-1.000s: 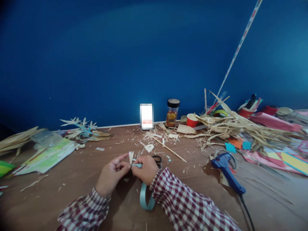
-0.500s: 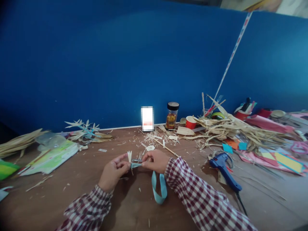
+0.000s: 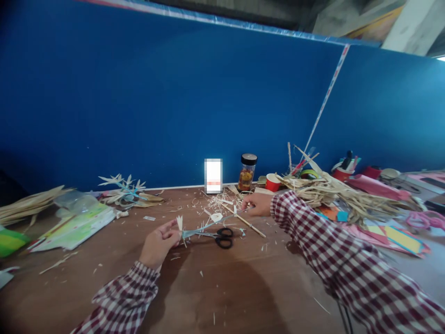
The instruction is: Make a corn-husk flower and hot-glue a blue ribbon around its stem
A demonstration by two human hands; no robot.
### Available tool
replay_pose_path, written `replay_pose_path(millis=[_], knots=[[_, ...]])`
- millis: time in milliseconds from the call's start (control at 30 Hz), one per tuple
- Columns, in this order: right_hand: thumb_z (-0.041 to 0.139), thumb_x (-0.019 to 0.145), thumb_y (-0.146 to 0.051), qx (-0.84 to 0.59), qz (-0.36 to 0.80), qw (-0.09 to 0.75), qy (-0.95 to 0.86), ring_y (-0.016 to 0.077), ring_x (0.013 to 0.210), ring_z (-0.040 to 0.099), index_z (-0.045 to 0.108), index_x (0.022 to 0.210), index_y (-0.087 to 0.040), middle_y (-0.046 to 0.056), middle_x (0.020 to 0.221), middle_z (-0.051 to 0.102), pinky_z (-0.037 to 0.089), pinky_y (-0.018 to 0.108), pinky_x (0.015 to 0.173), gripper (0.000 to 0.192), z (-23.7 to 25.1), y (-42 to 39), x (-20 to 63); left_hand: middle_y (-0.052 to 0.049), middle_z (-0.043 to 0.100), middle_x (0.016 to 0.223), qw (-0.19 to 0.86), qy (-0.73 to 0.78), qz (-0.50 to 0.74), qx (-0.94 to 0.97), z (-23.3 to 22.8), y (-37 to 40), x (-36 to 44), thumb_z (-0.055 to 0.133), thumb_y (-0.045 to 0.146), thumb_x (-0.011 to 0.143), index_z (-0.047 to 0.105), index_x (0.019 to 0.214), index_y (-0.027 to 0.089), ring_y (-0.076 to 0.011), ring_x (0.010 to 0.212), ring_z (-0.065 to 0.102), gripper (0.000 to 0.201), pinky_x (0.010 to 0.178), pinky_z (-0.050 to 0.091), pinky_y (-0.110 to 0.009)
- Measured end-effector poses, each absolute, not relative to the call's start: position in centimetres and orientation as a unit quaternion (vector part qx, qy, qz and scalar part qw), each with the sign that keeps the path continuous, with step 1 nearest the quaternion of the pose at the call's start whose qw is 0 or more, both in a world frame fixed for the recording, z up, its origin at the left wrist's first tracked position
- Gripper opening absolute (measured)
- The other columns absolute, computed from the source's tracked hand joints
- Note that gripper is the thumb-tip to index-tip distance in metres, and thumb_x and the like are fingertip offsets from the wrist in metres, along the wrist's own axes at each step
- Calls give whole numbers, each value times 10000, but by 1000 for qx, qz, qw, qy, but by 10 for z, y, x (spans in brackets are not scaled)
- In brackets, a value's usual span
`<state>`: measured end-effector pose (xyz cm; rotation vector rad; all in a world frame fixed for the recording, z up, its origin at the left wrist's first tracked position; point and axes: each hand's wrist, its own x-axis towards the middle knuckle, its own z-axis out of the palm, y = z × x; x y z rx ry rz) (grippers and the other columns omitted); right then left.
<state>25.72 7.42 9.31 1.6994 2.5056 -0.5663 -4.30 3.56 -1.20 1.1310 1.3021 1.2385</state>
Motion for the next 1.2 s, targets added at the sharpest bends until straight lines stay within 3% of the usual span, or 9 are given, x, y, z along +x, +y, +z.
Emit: replay_pose_path(millis=[67, 200, 267, 333, 400, 500, 633, 833, 1200], knots=[[583, 656, -200, 572, -161, 30, 804, 134, 549, 511, 620, 891, -143, 0, 587, 553, 358, 227, 504, 245, 99, 76, 265, 53, 575, 477, 494, 536, 507, 460, -14, 36, -43, 633, 200, 567, 491, 1113, 46, -74, 405, 472, 585, 451, 398, -189], [762, 445, -269, 601, -94, -2, 793, 295, 902, 524, 599, 987, -165, 107, 961, 590, 404, 360, 708, 575, 98, 66, 250, 56, 570, 491, 513, 531, 493, 461, -15, 34, -41, 648, 237, 567, 485, 1123, 64, -76, 416, 472, 604, 431, 373, -182], [652, 631, -340, 575, -90, -135, 802, 257, 939, 526, 575, 1029, -207, 91, 1052, 568, 400, 371, 774, 426, 87, 55, 223, 56, 572, 502, 510, 532, 485, 471, -16, 32, -40, 650, 264, 580, 479, 1131, 74, -76, 424, 470, 608, 437, 373, -183], [519, 762, -357, 538, -226, -276, 764, 192, 790, 584, 568, 1019, -212, 78, 1020, 585, 438, 349, 721, 299, 68, 43, 189, 50, 585, 517, 502, 530, 481, 486, -16, 30, -39, 650, 280, 589, 467, 1144, 72, -77, 434, 473, 620, 448, 378, -185], [456, 807, -371, 522, -286, -284, 751, 141, 618, 601, 542, 1039, -215, 49, 865, 632, 473, 292, 592, 292, 46, 34, 157, 34, 609, 553, 501, 523, 479, 495, -15, 29, -37, 652, 284, 593, 450, 1161, 67, -82, 459, 489, 640, 472, 392, -190], [404, 832, -389, 509, -385, -297, 711, 119, 505, 598, 470, 1094, -163, 71, 839, 637, 431, 214, 389, 352, 16, 31, 126, 9, 636, 614, 513, 522, 473, 491, -12, 26, -33, 652, 282, 600, 423, 1183, 69, -95, 500, 518, 662, 503, 417, -203], [475, 799, -372, 471, -478, -311, 674, 97, 488, 583, 527, 985, -145, 50, 767, 630, 413, 181, 394, 298, -7, 35, 121, -3, 645, 650, 531, 507, 473, 486, -10, 23, -30, 656, 289, 607, 406, 1194, 82, -107, 541, 547, 670, 525, 430, -206], [543, 748, -312, 471, -488, -334, 655, 85, 454, 539, 558, 752, -151, -17, 574, 562, 413, 183, 441, 162, -17, 37, 129, 0, 645, 654, 564, 491, 485, 453, -15, 23, -26, 675, 269, 600, 449, 1155, 106, -109, 574, 571, 621, 548, 442, -200], [604, 682, -264, 479, -450, -331, 677, 103, 499, 540, 564, 783, -155, -18, 579, 568, 396, 183, 443, 153, -14, 27, 125, -29, 663, 680, 614, 492, 489, 377, -19, 25, -26, 713, 295, 564, 639, 774, 124, -103, 575, 583, 281, 565, 478, -216]])
